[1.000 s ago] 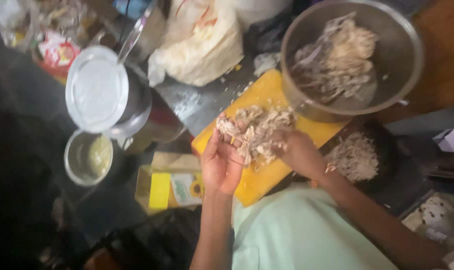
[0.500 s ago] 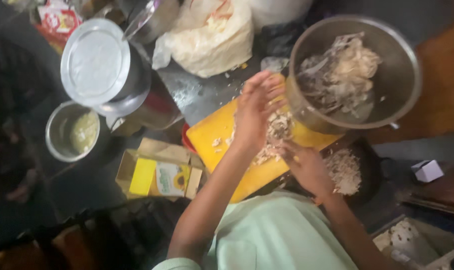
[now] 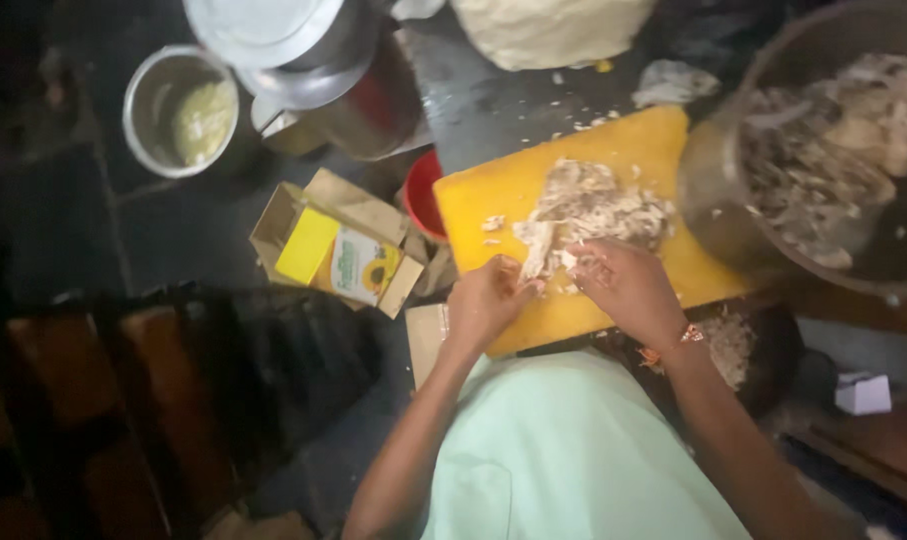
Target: The person shreds cooked chicken by hand on a yellow cutting board and places the shredded pieces into a pile.
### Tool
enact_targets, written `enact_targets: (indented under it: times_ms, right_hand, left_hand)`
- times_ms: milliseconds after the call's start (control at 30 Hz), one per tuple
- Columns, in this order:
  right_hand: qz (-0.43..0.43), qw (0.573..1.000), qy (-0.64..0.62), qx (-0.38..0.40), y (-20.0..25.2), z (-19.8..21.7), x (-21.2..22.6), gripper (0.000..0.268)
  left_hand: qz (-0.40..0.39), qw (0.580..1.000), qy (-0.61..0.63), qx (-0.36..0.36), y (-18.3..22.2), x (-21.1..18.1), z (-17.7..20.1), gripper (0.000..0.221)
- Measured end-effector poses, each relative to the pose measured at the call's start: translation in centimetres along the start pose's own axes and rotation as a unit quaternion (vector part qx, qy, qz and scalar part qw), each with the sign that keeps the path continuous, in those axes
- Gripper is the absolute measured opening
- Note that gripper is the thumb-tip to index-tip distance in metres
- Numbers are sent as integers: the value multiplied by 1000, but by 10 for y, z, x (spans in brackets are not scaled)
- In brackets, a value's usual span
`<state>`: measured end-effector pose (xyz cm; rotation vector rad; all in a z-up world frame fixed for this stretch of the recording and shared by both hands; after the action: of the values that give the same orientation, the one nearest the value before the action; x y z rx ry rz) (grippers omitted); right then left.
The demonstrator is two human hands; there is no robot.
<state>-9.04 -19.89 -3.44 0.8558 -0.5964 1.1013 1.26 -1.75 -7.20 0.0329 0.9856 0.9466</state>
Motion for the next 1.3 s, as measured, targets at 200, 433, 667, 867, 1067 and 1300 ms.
enact_targets:
  times_ms: [200, 433, 667, 867, 1067, 1300]
  right_hand:
    - [34, 997, 64, 35, -23, -12, 20, 44]
    - [90, 991, 87, 40, -30, -38, 26, 51]
    - [73, 996, 7, 54, -14, -13, 50, 60]
    - [117, 990, -65, 44, -13, -14, 54, 51]
    - [24, 898, -434, 69, -20, -29, 28, 33]
    - [23, 887, -460, 38, -19, -30, 16, 31]
  left_hand:
    - [-12, 995, 75, -71, 5, 29, 4, 37]
    - [-98, 942, 315, -64, 3, 62, 2, 26]
    - [-142, 837, 527, 37, -5, 51, 15, 32]
    - [-188, 875, 444, 32, -5, 6, 27, 27]
    - [-184, 818, 542, 50, 3, -16, 19, 26]
    - [-157, 927, 340, 20, 24, -25, 36, 50]
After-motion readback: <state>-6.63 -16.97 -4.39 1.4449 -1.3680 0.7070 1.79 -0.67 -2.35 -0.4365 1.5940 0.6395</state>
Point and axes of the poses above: each hand's wrist, its own y-axis away from the middle knuckle, its own z-axis out of the back of the hand, x = y × z, the point moved 3 cm from there along -y, towards the middle knuckle, and after that the axes turned 12 degrees about x, right-handed, at the moved point
